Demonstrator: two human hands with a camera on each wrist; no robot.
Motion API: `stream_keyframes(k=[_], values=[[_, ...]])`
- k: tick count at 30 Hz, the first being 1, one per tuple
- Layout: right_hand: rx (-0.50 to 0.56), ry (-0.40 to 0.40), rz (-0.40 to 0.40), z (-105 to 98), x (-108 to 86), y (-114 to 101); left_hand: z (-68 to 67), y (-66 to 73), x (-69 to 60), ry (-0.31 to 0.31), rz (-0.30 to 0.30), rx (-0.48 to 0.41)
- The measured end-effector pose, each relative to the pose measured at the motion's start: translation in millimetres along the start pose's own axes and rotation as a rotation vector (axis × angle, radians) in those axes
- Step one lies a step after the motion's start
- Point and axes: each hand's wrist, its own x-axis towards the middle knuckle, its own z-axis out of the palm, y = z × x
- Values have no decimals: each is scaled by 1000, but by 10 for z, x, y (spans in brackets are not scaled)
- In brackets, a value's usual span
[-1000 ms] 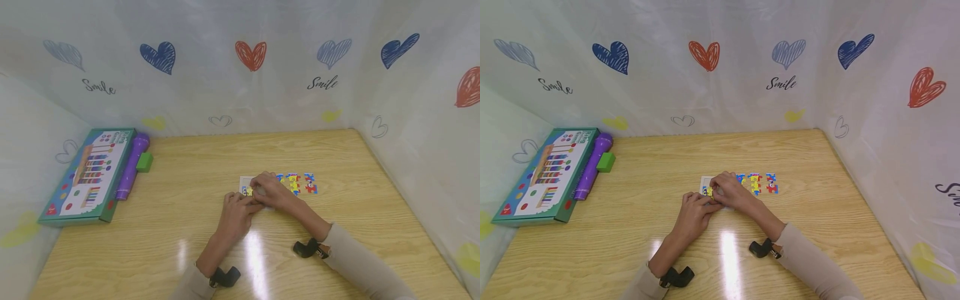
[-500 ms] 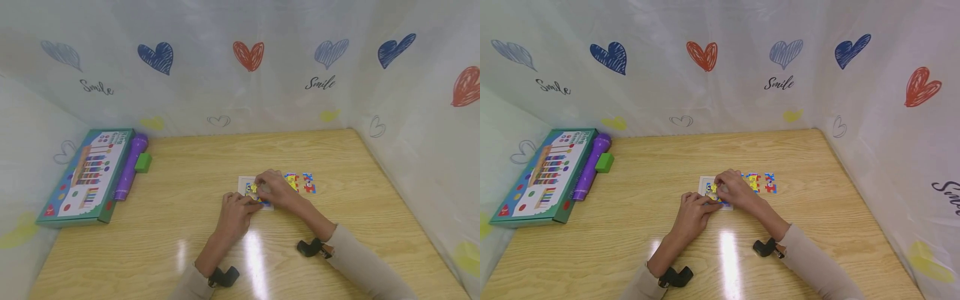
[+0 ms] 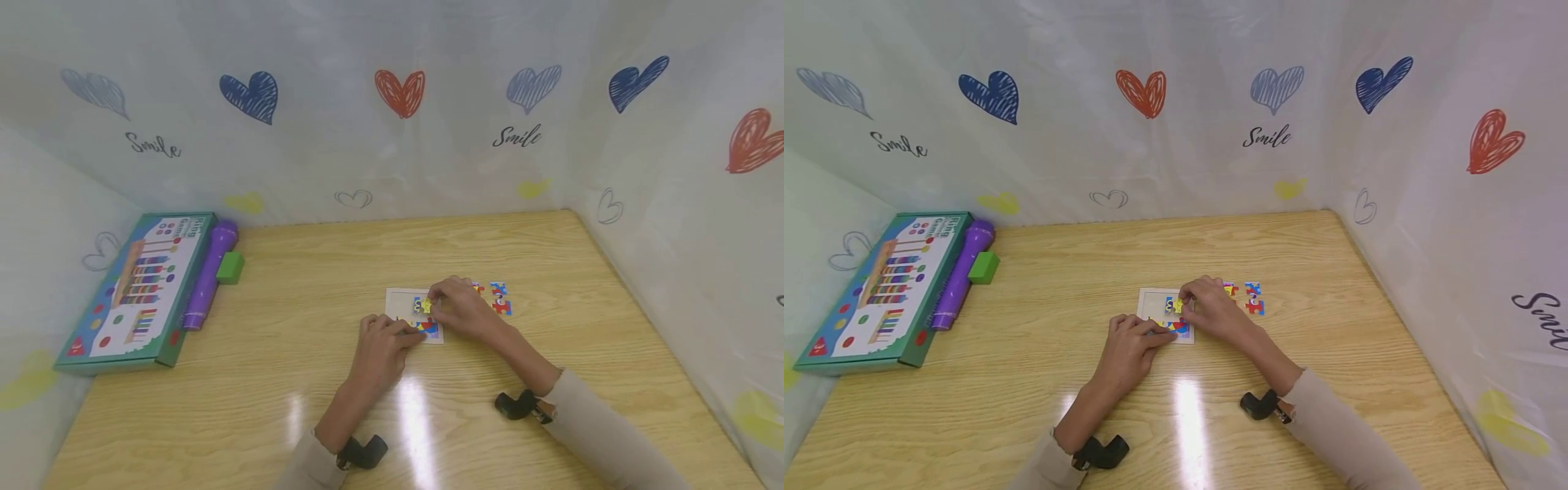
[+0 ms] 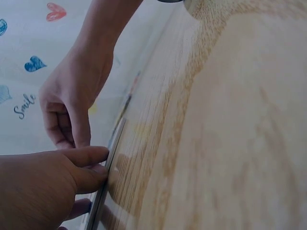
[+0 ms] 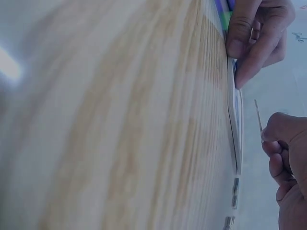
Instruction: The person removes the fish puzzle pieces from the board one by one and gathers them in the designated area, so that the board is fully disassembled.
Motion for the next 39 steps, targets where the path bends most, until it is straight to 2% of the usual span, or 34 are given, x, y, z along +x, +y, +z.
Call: stream_keyframes(k=[10,18,21,29,39], values=[[-17,29,-12,-80,-80,75,-4,1,-2,-13,-18,-32],[-35,63,-10,-135,-166,147,-18,-23,-13,15,-9,-21],[-26,71,-13,-153,-189,159,-25,-34,-16,8,-18,-17],[-35,61,7,-190,-234,203,-31,-36,-7,-20,-36,-21],[-23,31,54,-222,-263,204,-22,-34,-5,-26,-48,-34]])
